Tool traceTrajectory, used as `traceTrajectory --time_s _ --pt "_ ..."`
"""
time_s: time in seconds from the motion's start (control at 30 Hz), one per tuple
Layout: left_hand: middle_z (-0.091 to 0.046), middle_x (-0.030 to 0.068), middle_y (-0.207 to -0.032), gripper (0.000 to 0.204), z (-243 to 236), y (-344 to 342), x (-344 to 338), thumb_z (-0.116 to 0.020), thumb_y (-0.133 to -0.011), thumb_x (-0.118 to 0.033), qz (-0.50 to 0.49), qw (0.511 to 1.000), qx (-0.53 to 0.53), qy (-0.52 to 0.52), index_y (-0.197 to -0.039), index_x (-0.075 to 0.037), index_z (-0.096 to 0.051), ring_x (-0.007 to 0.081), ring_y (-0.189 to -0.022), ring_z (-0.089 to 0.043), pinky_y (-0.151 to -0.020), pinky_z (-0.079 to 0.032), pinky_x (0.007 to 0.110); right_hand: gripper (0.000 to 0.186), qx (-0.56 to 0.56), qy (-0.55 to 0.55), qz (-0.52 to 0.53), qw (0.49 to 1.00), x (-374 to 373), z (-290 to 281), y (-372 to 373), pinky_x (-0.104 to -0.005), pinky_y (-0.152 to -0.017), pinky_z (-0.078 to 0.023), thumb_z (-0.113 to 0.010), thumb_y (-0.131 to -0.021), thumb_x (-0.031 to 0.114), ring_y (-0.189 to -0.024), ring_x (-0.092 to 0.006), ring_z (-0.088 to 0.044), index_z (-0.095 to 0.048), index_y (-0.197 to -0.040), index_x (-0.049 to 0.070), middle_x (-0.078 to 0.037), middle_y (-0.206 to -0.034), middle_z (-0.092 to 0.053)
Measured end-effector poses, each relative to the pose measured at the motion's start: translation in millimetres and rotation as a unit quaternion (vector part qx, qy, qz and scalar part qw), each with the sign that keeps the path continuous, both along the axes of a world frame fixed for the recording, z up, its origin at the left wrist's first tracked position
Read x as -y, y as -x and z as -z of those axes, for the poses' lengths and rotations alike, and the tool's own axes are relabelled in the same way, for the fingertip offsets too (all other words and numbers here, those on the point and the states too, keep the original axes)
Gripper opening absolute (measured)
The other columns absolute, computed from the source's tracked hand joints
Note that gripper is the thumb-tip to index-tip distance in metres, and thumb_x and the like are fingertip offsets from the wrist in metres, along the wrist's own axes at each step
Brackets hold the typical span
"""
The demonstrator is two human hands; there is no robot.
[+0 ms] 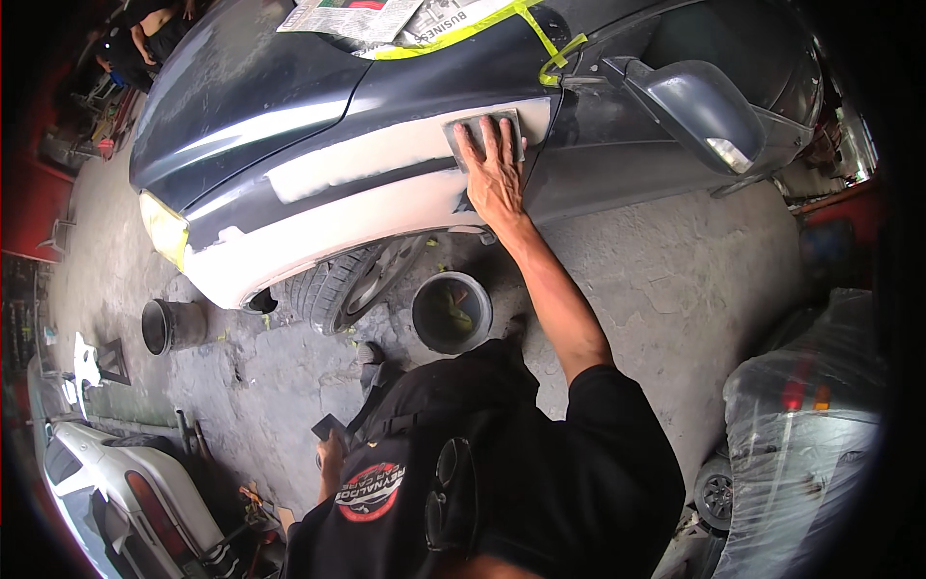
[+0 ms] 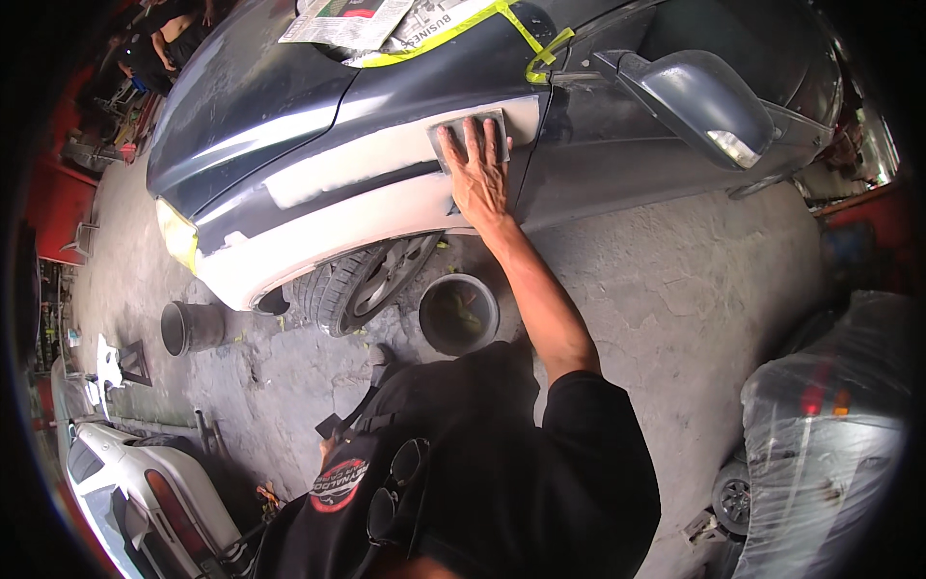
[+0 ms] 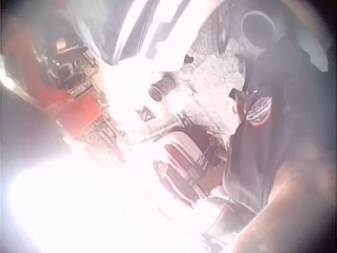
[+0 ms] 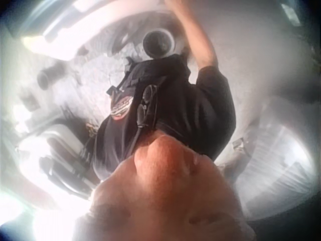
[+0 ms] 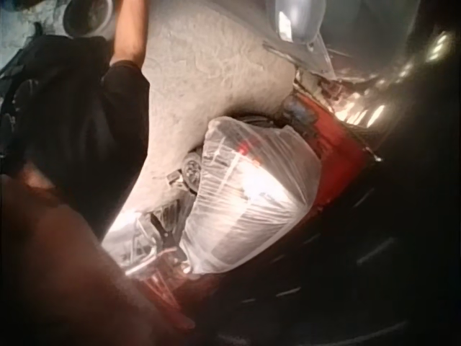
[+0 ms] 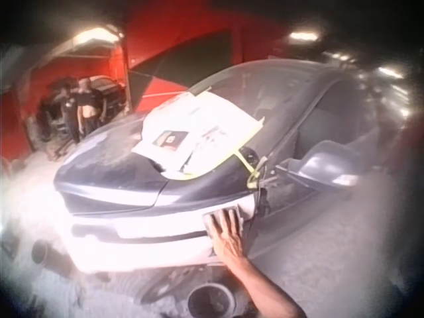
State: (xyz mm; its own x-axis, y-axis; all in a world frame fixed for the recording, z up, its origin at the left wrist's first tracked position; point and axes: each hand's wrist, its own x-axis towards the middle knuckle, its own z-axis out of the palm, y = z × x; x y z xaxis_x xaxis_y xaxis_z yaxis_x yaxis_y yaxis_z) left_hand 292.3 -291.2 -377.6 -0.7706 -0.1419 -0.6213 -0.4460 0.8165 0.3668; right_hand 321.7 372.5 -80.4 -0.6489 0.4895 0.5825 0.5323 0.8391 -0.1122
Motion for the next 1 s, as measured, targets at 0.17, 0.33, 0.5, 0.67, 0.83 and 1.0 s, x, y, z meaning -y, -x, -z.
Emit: traceTrajectory --time_s 0.17,0.33,0.5,0.67,0.83,1.0 --pt "-0.056 0.0084 -0.06 0.039 -130 9 -81 -0.061 -0.082 -0.032 -0.017 0.999 0.022 -0.039 -0.068 0.004 -0.06 0.0186 -0.052 -0.052 -0.047 -0.042 0.037 0.06 0.016 0.031 0.0 0.999 5 6 -5 -0.063 -0.101 -0.022 -0.052 -0.082 0.008 -0.131 -0.0406 -0.024 -0.037 -0.137 0.026 -0.012 -0.141 -0.03" --pt "-0.057 0.0094 -0.06 0.043 -96 13 -65 -0.06 -0.082 -0.036 -0.009 1.0 0.013 -0.015 -0.069 0.005 -0.061 0.0181 -0.052 -0.051 -0.048 -0.04 0.037 0.071 0.063 0.059 0.003 0.996 13 23 -22 -0.0623 -0.102 -0.023 -0.065 -0.074 0.01 -0.132 -0.0398 -0.023 -0.036 -0.137 0.025 -0.013 -0.141 -0.03" --pt "-0.058 0.0113 -0.06 0.047 -31 11 -21 -0.059 -0.083 -0.039 0.07 0.997 -0.021 -0.006 -0.068 0.006 -0.061 0.0181 -0.055 -0.053 -0.051 -0.042 0.039 0.07 0.003 0.058 0.002 0.998 10 -14 -18 -0.0633 -0.101 -0.022 -0.062 -0.074 0.009 -0.13 -0.0417 -0.025 -0.036 -0.137 0.024 -0.015 -0.14 -0.032" --pt "-0.059 0.0133 -0.06 0.05 -18 13 -15 -0.058 -0.083 -0.041 0.12 0.99 -0.077 -0.015 -0.071 0.008 -0.061 0.02 -0.056 -0.053 -0.054 -0.042 0.041 0.07 0.001 0.021 -0.001 1.0 -6 -12 -4 -0.0642 -0.101 -0.022 -0.059 -0.075 0.009 -0.131 -0.0416 -0.024 -0.035 -0.138 0.026 -0.014 -0.141 -0.03" --pt "-0.062 0.0204 -0.065 0.05 -34 14 -29 -0.057 -0.083 -0.041 0.022 0.999 0.006 -0.024 -0.073 0.008 -0.062 0.0274 -0.058 -0.056 -0.059 -0.043 0.042 0.071 0.012 0.033 0.009 0.999 -4 -9 -3 -0.0638 -0.101 -0.022 -0.06 -0.074 0.009 -0.132 -0.04 -0.023 -0.035 -0.138 0.027 -0.012 -0.142 -0.029" --pt "-0.06 0.0212 -0.063 0.052 -4 19 -5 -0.055 -0.083 -0.045 0.135 0.989 -0.029 0.05 -0.072 0.006 -0.062 0.0304 -0.059 -0.056 -0.058 -0.042 0.043 0.071 0.05 0.08 -0.01 0.996 6 4 -17 -0.0633 -0.102 -0.02 -0.063 -0.074 0.011 -0.132 -0.0388 -0.022 -0.035 -0.137 0.027 -0.011 -0.143 -0.028"
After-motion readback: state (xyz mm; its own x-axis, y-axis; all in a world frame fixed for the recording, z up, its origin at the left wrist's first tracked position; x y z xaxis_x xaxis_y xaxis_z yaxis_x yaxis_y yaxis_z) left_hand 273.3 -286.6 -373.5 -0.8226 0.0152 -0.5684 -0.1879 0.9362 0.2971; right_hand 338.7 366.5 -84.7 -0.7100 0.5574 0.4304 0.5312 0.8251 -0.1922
